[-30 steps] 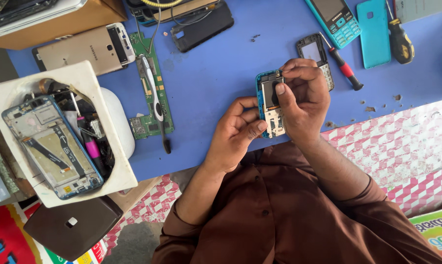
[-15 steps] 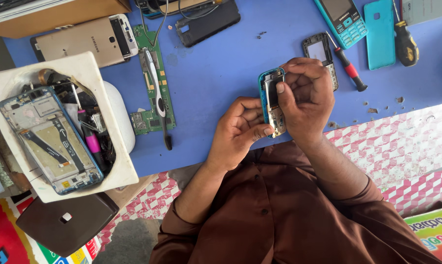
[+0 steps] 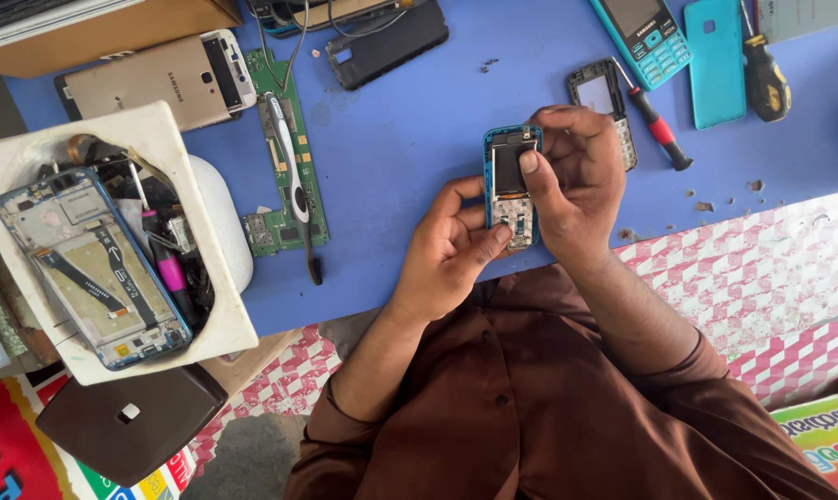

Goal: The person assembles a feature phone by inserting the motherboard into the blue plastic housing and securing it with screws. They handle the phone casing, motherboard, and screws, using a screwdriver to tighten the components.

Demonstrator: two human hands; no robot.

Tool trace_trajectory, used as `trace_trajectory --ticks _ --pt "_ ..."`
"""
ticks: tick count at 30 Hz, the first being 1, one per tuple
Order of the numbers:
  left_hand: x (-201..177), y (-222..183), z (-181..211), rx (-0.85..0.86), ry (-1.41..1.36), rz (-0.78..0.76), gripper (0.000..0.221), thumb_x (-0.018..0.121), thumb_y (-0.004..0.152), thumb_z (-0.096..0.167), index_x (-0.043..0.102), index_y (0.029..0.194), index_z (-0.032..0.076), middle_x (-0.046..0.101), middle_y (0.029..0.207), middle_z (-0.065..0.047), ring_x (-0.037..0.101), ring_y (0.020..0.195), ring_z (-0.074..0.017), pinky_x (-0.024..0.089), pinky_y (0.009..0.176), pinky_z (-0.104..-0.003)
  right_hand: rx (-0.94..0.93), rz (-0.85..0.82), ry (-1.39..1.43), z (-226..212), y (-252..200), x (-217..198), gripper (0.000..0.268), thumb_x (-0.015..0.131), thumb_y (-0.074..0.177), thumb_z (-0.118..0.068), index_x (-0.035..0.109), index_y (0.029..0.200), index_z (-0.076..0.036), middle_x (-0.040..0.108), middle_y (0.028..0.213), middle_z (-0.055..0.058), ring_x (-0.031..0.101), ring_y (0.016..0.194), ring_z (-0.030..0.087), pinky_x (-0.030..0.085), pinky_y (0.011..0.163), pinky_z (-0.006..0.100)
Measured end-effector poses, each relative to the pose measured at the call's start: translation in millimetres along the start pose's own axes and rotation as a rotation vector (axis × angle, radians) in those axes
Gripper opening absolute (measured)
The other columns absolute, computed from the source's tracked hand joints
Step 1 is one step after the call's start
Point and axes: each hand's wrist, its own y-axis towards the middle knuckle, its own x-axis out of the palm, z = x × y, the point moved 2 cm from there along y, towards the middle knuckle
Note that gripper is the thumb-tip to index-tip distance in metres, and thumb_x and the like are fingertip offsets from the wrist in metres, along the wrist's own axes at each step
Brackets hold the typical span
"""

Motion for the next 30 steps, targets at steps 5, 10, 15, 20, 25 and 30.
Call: trace_trajectory --ticks 5,10,15,20,25,30 --pt "0 0 -1 -0.004 -0.006 0.01 0.041 0.056 0.107 -0.003 0.038 0.144 -0.005 0.068 0.127 -0.02 0.069 0.118 -0.0225 0.059 0.108 -0.043 0.059 -0.034 0.103 -4 1 -1 0.037 0.067 0.11 -0.005 0.047 0.14 -0.001 0.064 0.12 0.012 0.066 0.107 0.011 0.056 0.095 0.023" --pt "1 1 -1 0.028 0.024 0.001 0.035 0.057 0.108 0.0 0.039 0.137 -0.004 0.068 0.125 -0.02 0.07 0.117 -0.0214 0.06 0.109 -0.042 0.121 -0.04 0.046 -3 -1 -5 0.034 0.069 0.11 -0.01 0.055 0.137 0.004 0.066 0.113 0.01 0.064 0.101 0.01 0.052 0.092 0.021" --pt "6 -1 -1 0.113 0.267 0.047 0.028 0.06 0.109 0.005 0.046 0.132 -0.004 0.073 0.117 -0.017 0.07 0.107 -0.0141 0.057 0.094 -0.028 0.092 -0.087 0.154 1 -3 -8 0.032 0.071 0.106 -0.017 0.059 0.129 0.002 0.072 0.113 0.014 0.07 0.099 0.014 0.057 0.091 0.025" --pt "7 -3 -3 0.117 0.412 0.102 0.026 0.062 0.107 0.007 0.05 0.128 -0.003 0.074 0.113 -0.014 0.069 0.103 -0.0104 0.055 0.087 -0.024 0.003 -0.139 0.227 8 -4 -12 0.034 0.076 0.104 -0.023 0.059 0.122 0.0 0.075 0.109 0.016 0.073 0.097 0.017 0.06 0.089 0.028" --pt "6 -1 -3 0.131 0.365 0.061 0.027 0.062 0.109 0.007 0.049 0.131 -0.003 0.074 0.117 -0.014 0.068 0.109 -0.0111 0.056 0.094 -0.025 -0.049 -0.099 0.208 12 -8 -15 0.029 0.075 0.106 -0.021 0.06 0.119 0.0 0.076 0.101 0.015 0.071 0.089 0.013 0.057 0.089 0.026" --pt "6 -1 -2 0.117 0.336 0.036 0.029 0.061 0.109 0.008 0.048 0.133 -0.003 0.073 0.119 -0.014 0.069 0.111 -0.0118 0.056 0.096 -0.025 0.005 -0.044 0.187 11 -11 -16 0.025 0.072 0.109 -0.016 0.059 0.121 0.001 0.072 0.102 0.014 0.07 0.093 0.014 0.057 0.092 0.027"
